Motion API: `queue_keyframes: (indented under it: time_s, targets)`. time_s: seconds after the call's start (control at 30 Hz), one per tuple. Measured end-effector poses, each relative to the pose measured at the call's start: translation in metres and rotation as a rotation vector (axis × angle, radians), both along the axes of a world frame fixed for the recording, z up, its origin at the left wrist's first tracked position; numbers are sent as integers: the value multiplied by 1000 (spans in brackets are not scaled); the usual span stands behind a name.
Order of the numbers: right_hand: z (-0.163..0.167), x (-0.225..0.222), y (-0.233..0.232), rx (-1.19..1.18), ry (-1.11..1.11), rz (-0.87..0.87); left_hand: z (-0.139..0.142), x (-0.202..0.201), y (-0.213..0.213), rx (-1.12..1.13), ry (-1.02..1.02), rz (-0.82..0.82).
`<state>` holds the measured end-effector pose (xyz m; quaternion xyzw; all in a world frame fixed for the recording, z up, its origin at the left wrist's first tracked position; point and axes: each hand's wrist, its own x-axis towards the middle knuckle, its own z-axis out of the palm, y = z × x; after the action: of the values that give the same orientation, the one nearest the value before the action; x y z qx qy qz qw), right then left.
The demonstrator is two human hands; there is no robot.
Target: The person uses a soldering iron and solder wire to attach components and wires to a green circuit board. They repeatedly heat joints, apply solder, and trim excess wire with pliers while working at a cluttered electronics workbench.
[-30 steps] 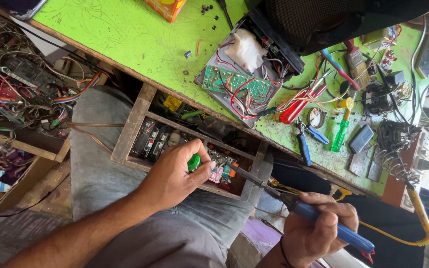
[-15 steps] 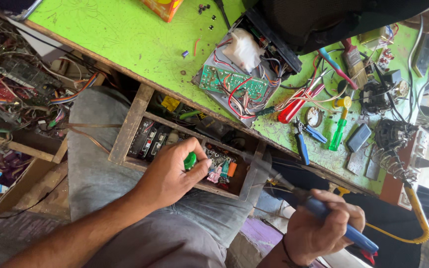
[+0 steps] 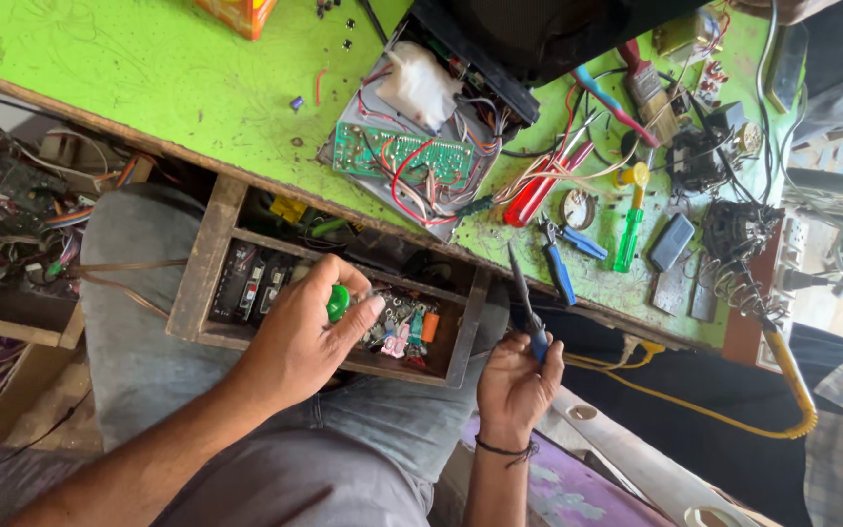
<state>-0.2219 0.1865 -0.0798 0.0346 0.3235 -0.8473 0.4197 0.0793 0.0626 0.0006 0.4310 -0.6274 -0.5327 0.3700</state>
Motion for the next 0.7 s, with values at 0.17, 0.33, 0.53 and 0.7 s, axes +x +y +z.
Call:
queue_keyframes:
  time_s: [0.17, 0.33, 0.53, 0.7]
  targets:
    - [3, 0, -3, -36, 1, 46, -1, -2, 1, 11, -28, -15]
    - [12, -3, -2, 1, 167, -30, 0, -3, -2, 80, -34, -64]
    - [60, 15, 8, -123, 344, 174, 8, 1, -6, 98, 14, -12]
    - [106, 43, 10, -25, 934, 52, 12, 5, -3, 109, 119, -6]
